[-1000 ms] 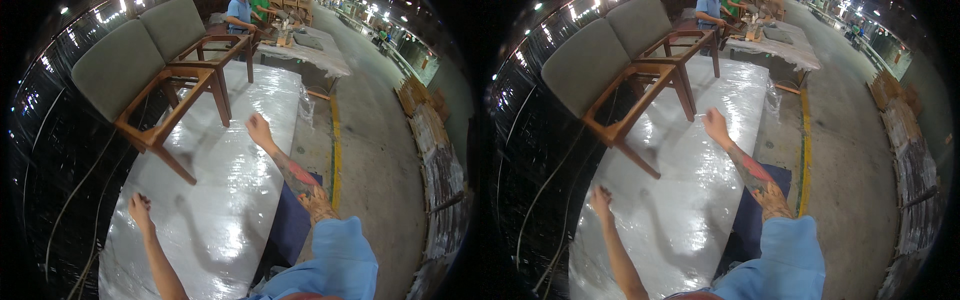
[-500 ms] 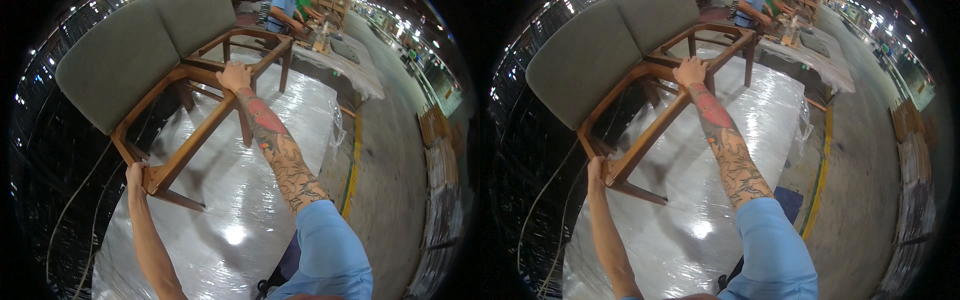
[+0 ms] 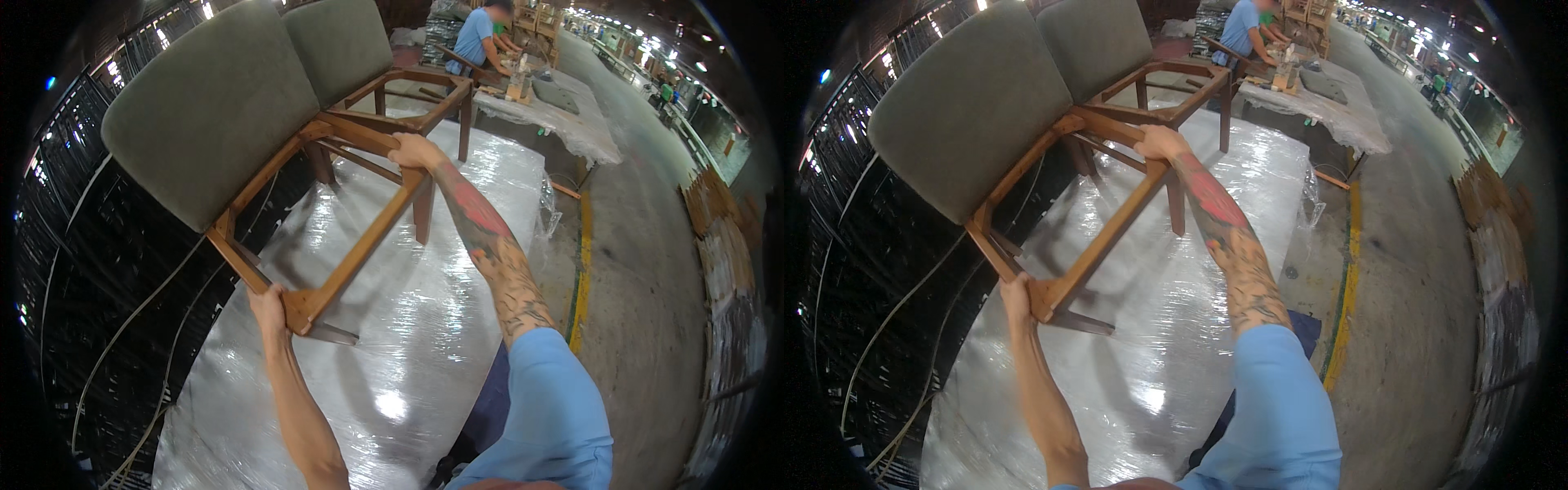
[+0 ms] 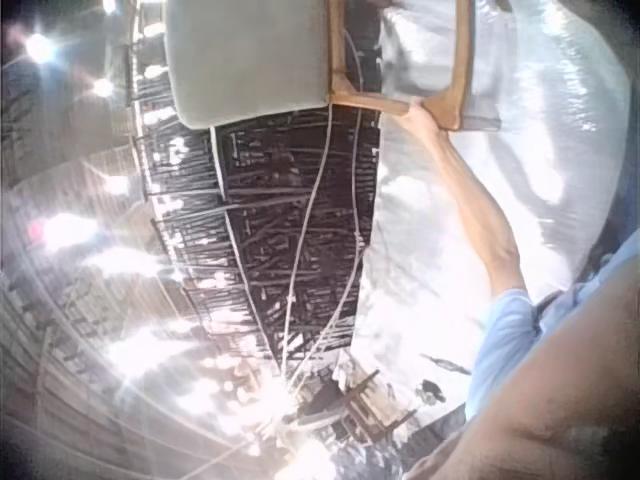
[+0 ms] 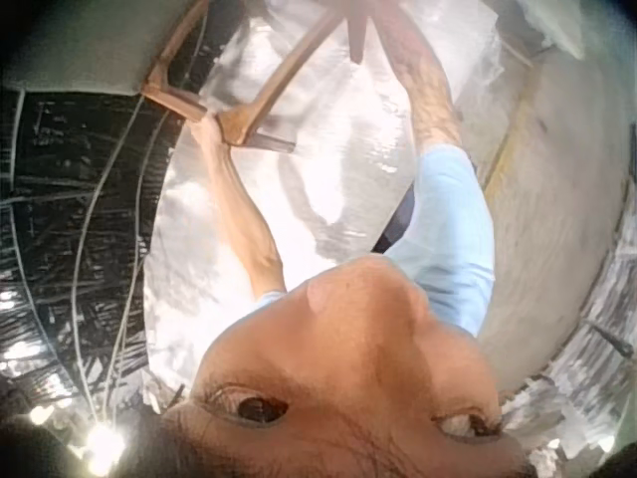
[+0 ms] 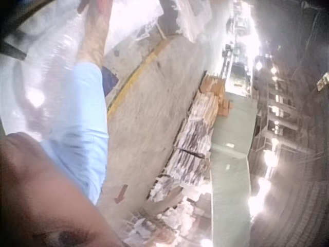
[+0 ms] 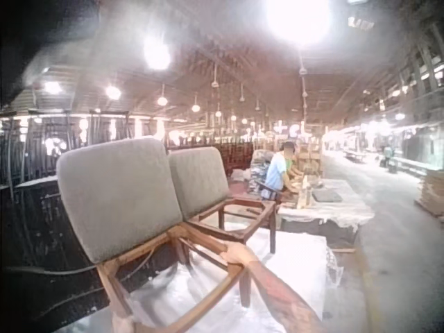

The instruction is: The person assembles a wooden chair by attaching the seat cushion to the frame using a pneumatic drill. They position the cushion, insert screws, and tighten them at multiple points. The person then moves the completed chair aside and repeats the process on another chair.

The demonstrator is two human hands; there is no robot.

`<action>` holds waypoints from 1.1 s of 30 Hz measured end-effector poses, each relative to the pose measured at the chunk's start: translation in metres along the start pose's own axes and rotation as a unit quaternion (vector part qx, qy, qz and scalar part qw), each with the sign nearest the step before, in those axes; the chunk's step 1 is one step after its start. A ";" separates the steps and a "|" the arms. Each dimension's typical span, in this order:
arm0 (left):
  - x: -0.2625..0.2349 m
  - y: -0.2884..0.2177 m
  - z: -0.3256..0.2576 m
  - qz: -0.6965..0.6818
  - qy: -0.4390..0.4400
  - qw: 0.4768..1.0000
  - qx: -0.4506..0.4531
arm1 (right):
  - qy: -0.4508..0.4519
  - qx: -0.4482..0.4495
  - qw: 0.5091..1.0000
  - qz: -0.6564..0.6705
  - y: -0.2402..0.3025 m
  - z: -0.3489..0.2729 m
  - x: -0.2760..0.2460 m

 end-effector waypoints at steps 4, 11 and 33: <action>-0.060 0.002 -0.090 -0.073 0.033 0.997 0.008 | -0.020 0.027 0.999 0.018 0.066 -0.129 -0.043; -0.103 0.063 -0.201 -0.150 0.185 0.971 -0.018 | -0.030 0.111 0.950 0.289 0.076 -0.371 -0.109; -0.701 -0.158 -0.770 0.312 -0.218 0.903 0.201 | 0.187 0.070 0.704 0.681 0.466 -0.842 0.121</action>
Point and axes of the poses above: each hand's wrist, its own z-axis towards the middle knuckle, its own x-axis out of the palm, y = z × x, the point moved 3 cm from there along z, towards the middle knuckle, and after that the axes turned 5 degrees about z, right-handed, at the moved point
